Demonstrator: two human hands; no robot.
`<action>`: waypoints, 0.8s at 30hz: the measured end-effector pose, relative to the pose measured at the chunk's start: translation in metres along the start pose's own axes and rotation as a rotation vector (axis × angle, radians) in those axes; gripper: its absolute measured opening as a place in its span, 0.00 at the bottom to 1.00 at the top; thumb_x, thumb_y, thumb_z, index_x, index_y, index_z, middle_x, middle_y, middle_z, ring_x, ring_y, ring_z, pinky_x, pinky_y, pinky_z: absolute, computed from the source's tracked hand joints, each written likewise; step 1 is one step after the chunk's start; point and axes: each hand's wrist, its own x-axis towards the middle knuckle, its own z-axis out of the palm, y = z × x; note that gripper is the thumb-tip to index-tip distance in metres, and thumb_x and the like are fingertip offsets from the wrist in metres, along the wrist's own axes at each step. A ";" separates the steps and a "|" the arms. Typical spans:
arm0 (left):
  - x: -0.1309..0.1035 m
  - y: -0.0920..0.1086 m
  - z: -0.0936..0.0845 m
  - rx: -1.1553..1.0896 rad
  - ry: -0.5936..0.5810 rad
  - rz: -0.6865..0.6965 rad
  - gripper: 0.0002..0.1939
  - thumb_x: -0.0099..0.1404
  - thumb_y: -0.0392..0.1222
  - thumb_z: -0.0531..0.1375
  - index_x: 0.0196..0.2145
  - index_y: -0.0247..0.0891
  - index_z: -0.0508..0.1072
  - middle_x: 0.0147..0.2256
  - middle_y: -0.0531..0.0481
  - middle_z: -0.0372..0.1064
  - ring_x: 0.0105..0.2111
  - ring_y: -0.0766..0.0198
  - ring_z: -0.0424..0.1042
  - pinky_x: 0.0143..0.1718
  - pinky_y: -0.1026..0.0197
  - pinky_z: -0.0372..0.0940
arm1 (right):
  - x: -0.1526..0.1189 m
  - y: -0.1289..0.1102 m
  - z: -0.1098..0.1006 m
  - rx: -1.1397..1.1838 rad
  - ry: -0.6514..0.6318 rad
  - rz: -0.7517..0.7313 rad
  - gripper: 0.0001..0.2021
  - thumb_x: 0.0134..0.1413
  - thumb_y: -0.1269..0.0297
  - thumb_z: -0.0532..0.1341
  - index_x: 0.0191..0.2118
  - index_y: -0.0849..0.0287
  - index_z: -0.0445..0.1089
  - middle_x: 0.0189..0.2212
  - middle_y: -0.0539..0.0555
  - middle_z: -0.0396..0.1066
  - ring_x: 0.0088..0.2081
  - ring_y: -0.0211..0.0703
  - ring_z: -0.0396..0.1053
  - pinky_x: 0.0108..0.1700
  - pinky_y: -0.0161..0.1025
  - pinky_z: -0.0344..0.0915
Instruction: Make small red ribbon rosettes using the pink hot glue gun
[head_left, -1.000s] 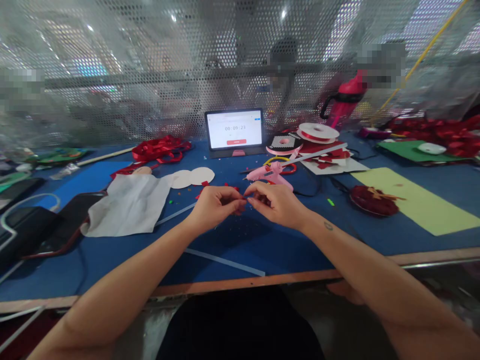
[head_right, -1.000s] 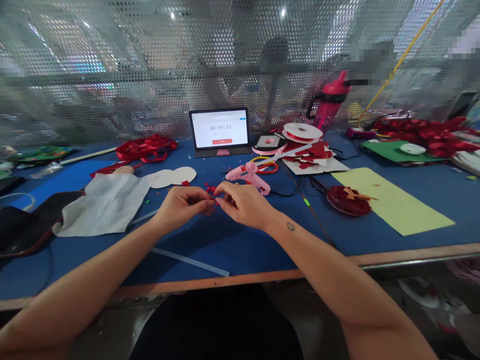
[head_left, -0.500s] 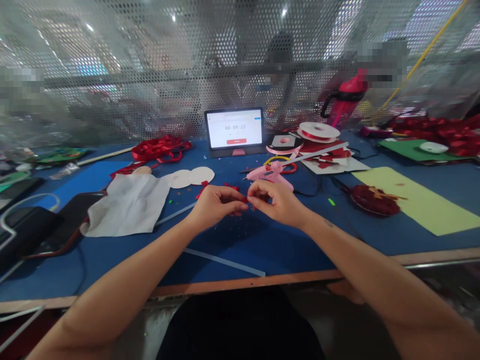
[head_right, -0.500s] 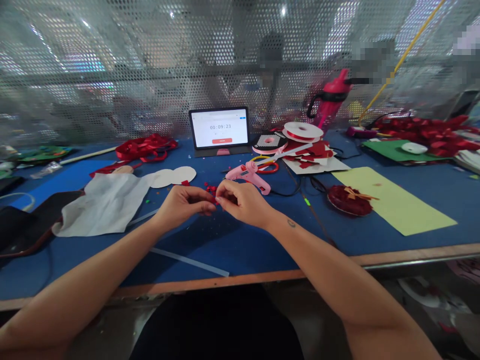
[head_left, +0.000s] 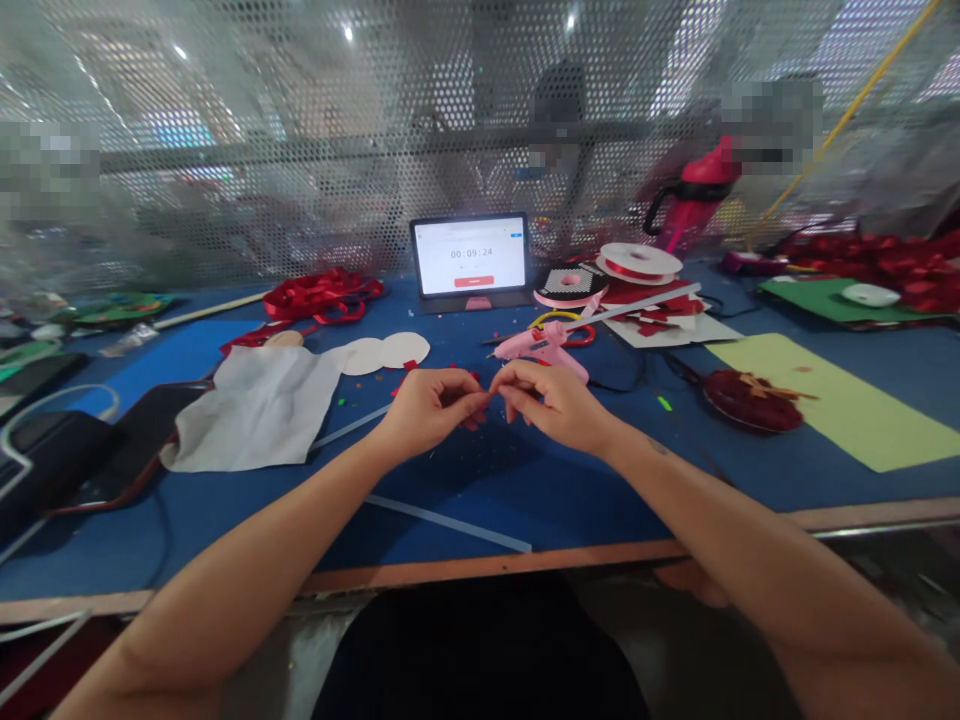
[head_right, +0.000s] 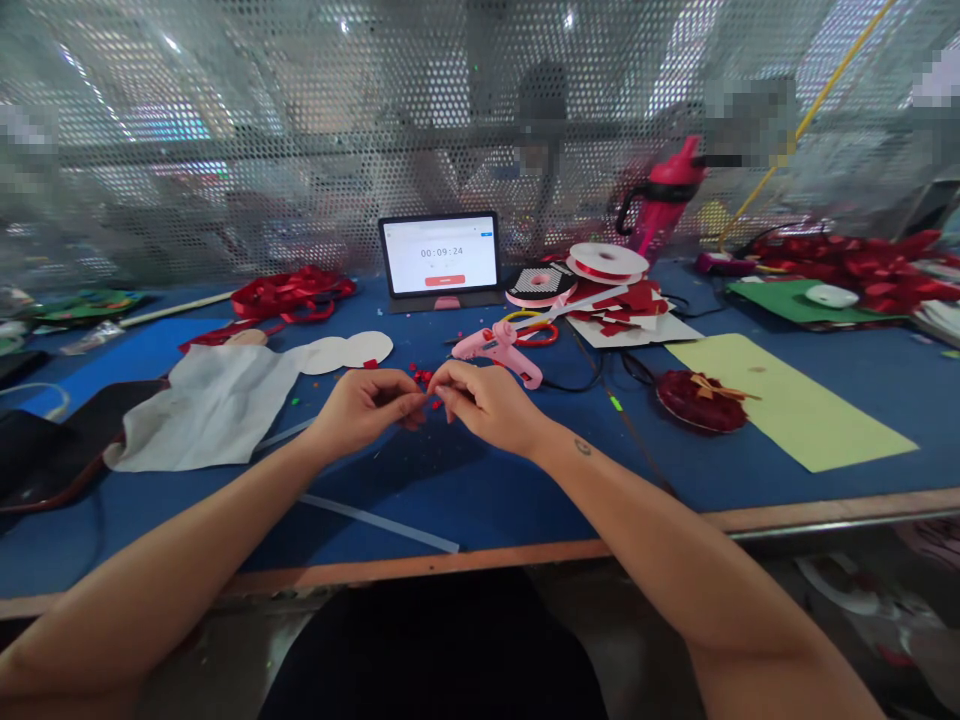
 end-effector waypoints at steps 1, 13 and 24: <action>0.000 0.000 -0.002 0.000 0.043 0.003 0.09 0.58 0.41 0.58 0.26 0.32 0.70 0.22 0.51 0.70 0.22 0.69 0.71 0.25 0.69 0.68 | 0.000 0.000 -0.001 0.007 0.030 -0.004 0.08 0.58 0.64 0.51 0.36 0.61 0.65 0.21 0.49 0.68 0.24 0.33 0.65 0.28 0.32 0.59; 0.015 -0.029 -0.011 0.094 0.181 -0.070 0.19 0.56 0.43 0.59 0.45 0.32 0.71 0.39 0.43 0.74 0.37 0.61 0.74 0.40 0.59 0.69 | 0.002 0.004 -0.011 -0.069 0.246 -0.010 0.09 0.56 0.63 0.52 0.36 0.60 0.67 0.21 0.47 0.66 0.21 0.31 0.64 0.26 0.31 0.58; 0.016 -0.020 -0.029 0.800 0.052 -0.082 0.11 0.54 0.49 0.60 0.26 0.38 0.74 0.24 0.51 0.70 0.25 0.66 0.65 0.26 0.64 0.55 | -0.002 0.005 -0.056 -0.681 -0.089 0.159 0.19 0.53 0.52 0.53 0.19 0.59 0.63 0.16 0.49 0.62 0.19 0.33 0.56 0.25 0.35 0.48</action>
